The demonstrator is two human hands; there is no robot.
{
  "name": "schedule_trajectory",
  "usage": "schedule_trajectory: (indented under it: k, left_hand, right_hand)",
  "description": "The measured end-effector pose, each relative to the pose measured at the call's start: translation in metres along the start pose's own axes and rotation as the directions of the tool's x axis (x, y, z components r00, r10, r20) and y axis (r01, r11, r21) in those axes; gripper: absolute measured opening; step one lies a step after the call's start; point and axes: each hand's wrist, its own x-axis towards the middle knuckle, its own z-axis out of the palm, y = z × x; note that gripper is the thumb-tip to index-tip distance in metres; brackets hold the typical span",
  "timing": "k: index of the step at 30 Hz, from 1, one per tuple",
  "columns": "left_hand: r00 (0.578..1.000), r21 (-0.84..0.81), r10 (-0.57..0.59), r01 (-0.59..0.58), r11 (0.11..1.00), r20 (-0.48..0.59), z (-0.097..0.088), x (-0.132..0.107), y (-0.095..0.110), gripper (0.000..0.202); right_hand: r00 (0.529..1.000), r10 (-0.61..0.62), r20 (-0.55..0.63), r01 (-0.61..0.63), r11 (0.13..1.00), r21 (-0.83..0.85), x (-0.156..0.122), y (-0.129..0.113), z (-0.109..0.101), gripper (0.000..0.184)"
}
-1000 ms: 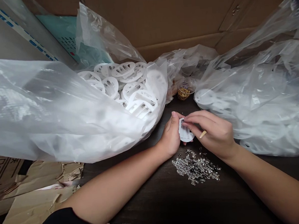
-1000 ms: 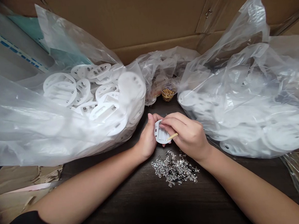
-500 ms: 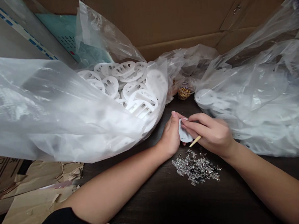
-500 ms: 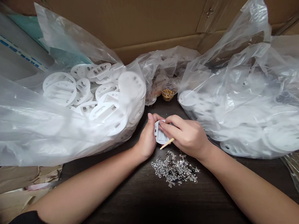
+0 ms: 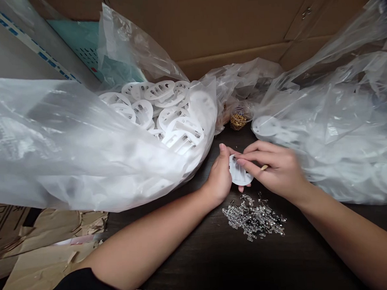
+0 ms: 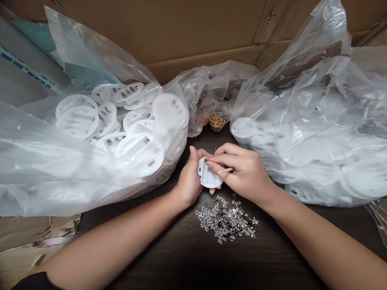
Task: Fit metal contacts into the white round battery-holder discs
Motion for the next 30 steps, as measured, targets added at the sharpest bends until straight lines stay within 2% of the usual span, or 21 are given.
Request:
schedule_trajectory:
  k: [4,5,6,7,9,11,16,19,30]
  left_hand:
    - [1.000,-0.084,-0.019,0.021,0.996,0.022,-0.002,0.002,0.000,0.062]
    - [0.999,-0.086,-0.028,0.031,0.996,0.027,-0.003,0.002,0.001,0.062]
    - [0.999,-0.083,-0.040,0.042,0.996,0.032,-0.002,0.002,0.001,0.062]
    - [0.998,-0.080,-0.051,0.053,0.995,0.035,-0.002,0.001,0.002,0.063]
    - [0.998,-0.073,-0.057,0.059,0.996,0.032,-0.001,0.000,0.003,0.063]
    - [0.999,-0.065,-0.045,0.046,0.997,0.020,0.000,-0.001,0.003,0.063]
    - [1.000,-0.053,-0.018,0.019,0.998,0.024,0.002,-0.001,0.005,0.068]
    - [0.999,-0.049,-0.020,0.022,0.999,0.027,0.001,0.000,0.003,0.071]
    - [1.000,-0.013,-0.021,0.021,1.000,0.005,-0.001,0.001,-0.001,0.070]
  right_hand:
    - [0.985,0.170,-0.022,-0.166,0.979,0.118,0.008,-0.007,-0.005,0.010]
    - [0.974,0.222,-0.048,-0.208,0.955,0.211,0.012,-0.010,-0.006,0.023]
    - [0.957,0.281,-0.070,-0.240,0.905,0.351,0.016,-0.013,-0.007,0.038]
    - [0.938,0.339,-0.074,-0.256,0.819,0.514,0.022,-0.016,-0.007,0.052]
    - [0.917,0.400,-0.016,-0.237,0.575,0.783,0.036,-0.021,-0.006,0.065]
    - [0.918,0.393,0.046,-0.224,0.422,0.878,0.049,-0.025,-0.001,0.067]
    - [0.920,0.374,0.120,-0.227,0.256,0.940,0.066,-0.024,0.016,0.070]
    - [0.926,0.357,0.122,-0.210,0.219,0.953,0.064,-0.022,0.023,0.071]
    - [0.919,0.378,0.108,-0.213,0.249,0.945,0.061,-0.018,0.029,0.071]
